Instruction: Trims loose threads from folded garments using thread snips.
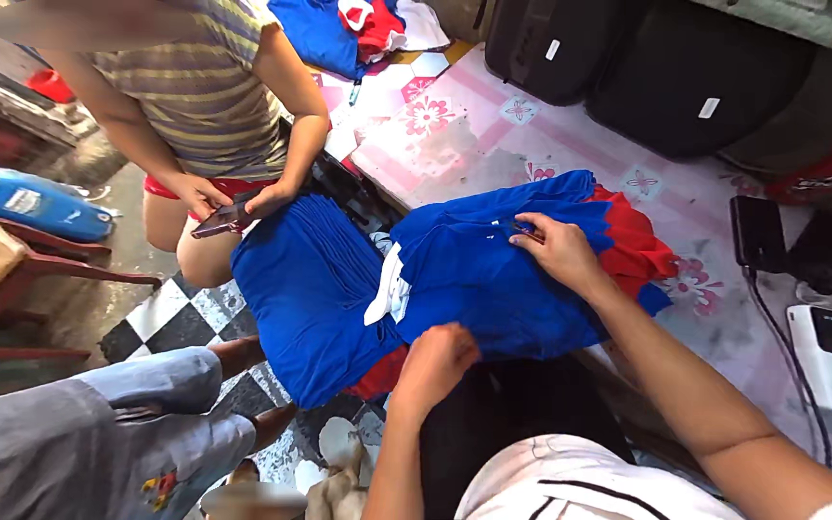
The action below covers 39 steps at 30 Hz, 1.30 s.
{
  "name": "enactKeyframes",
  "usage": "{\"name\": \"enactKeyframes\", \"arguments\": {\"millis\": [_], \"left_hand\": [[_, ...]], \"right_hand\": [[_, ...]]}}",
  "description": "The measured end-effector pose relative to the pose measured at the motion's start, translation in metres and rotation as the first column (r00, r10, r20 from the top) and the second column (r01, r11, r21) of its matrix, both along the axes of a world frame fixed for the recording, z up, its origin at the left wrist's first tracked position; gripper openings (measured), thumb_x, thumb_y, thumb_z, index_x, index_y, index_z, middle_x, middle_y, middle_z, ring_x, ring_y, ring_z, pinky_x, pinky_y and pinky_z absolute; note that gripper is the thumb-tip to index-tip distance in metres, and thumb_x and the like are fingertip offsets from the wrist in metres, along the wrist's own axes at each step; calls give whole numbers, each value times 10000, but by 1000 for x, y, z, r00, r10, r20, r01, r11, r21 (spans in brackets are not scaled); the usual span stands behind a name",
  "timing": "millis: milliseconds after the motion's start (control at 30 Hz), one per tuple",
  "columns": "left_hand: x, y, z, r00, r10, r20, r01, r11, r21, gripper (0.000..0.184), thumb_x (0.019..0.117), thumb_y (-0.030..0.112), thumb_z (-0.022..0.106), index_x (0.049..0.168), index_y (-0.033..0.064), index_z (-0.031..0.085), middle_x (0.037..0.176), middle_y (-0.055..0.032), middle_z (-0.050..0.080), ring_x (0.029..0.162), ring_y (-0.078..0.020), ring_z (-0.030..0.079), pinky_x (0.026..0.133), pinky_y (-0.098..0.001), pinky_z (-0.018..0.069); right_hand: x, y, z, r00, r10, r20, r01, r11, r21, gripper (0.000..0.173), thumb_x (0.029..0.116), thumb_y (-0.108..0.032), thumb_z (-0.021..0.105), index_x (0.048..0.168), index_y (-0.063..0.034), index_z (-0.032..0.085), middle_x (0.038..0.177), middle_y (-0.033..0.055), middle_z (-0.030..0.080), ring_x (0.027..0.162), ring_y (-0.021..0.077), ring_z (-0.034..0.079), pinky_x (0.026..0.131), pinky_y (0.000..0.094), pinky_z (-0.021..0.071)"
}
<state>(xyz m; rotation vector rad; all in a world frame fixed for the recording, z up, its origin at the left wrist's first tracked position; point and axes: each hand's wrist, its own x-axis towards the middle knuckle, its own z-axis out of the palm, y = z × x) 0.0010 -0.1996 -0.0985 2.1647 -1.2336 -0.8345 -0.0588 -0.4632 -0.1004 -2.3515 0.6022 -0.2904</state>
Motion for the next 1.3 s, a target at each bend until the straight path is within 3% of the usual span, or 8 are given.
{"name": "enactKeyframes", "arguments": {"millis": [100,233,367,500,667,800,1100,1300], "left_hand": [[-3,2,23,999,49,8,-49,958,283,280,981,243,683,1147,30,757,1119,-201,737,1095,-406,686,952,-653,492],[0,-46,15,949,304,81,-264,911,-317,212,996,110,615,1068,-36,750,1012,-188,736,942,-304,726,892,-479,573],[6,-124,-23,896,427,123,-221,668,-711,241,925,78,719,1135,-39,736,1128,-204,704,989,-287,719,851,-409,606],[4,-140,-44,865,467,185,-114,542,-833,62,904,19,714,901,-21,762,943,-158,728,892,-235,726,810,-318,606],[-9,-98,-9,916,271,-297,-382,818,-430,164,980,87,645,1002,-57,720,889,-101,725,769,-106,702,761,-261,593],[-15,-111,6,537,301,-788,-736,623,-264,156,989,36,636,1077,-87,672,902,-94,734,763,-120,726,737,-281,625],[-37,-100,-7,402,312,-861,-815,550,-182,75,990,-32,589,965,-77,644,773,-76,712,650,-129,712,656,-276,626],[-58,-77,-7,252,323,-912,-843,536,-44,109,1016,-32,537,968,-63,629,788,-77,711,686,-142,722,689,-283,629]], "right_hand": [[11,-6,-4,999,-21,-39,26,992,123,177,1019,-172,648,1068,-25,733,915,165,711,828,307,663,773,550,517],[6,-7,6,993,-122,-5,102,805,584,130,1037,-156,611,1041,-41,671,644,-32,494,467,14,355,445,178,318],[-5,-2,20,983,-182,13,95,568,818,89,1035,-81,578,975,-39,630,541,-81,409,414,-16,317,410,139,286],[-12,0,17,967,-248,55,77,491,868,163,1024,-49,564,870,-62,614,512,-91,379,410,-20,301,412,140,268],[-21,3,17,963,-244,114,12,462,887,170,1011,-31,566,854,-76,612,496,-104,359,407,-25,303,415,139,277],[-28,15,19,962,-230,145,-1,532,847,122,994,-32,598,889,-62,652,516,-101,396,420,-26,323,424,140,285],[-48,37,1,970,-192,149,44,743,668,43,958,-93,697,939,-55,694,709,-58,599,525,-24,416,496,155,342],[-72,31,4,991,-109,75,13,642,766,306,1101,-287,443,1117,-104,688,605,-127,410,475,-32,321,459,147,294]]}}
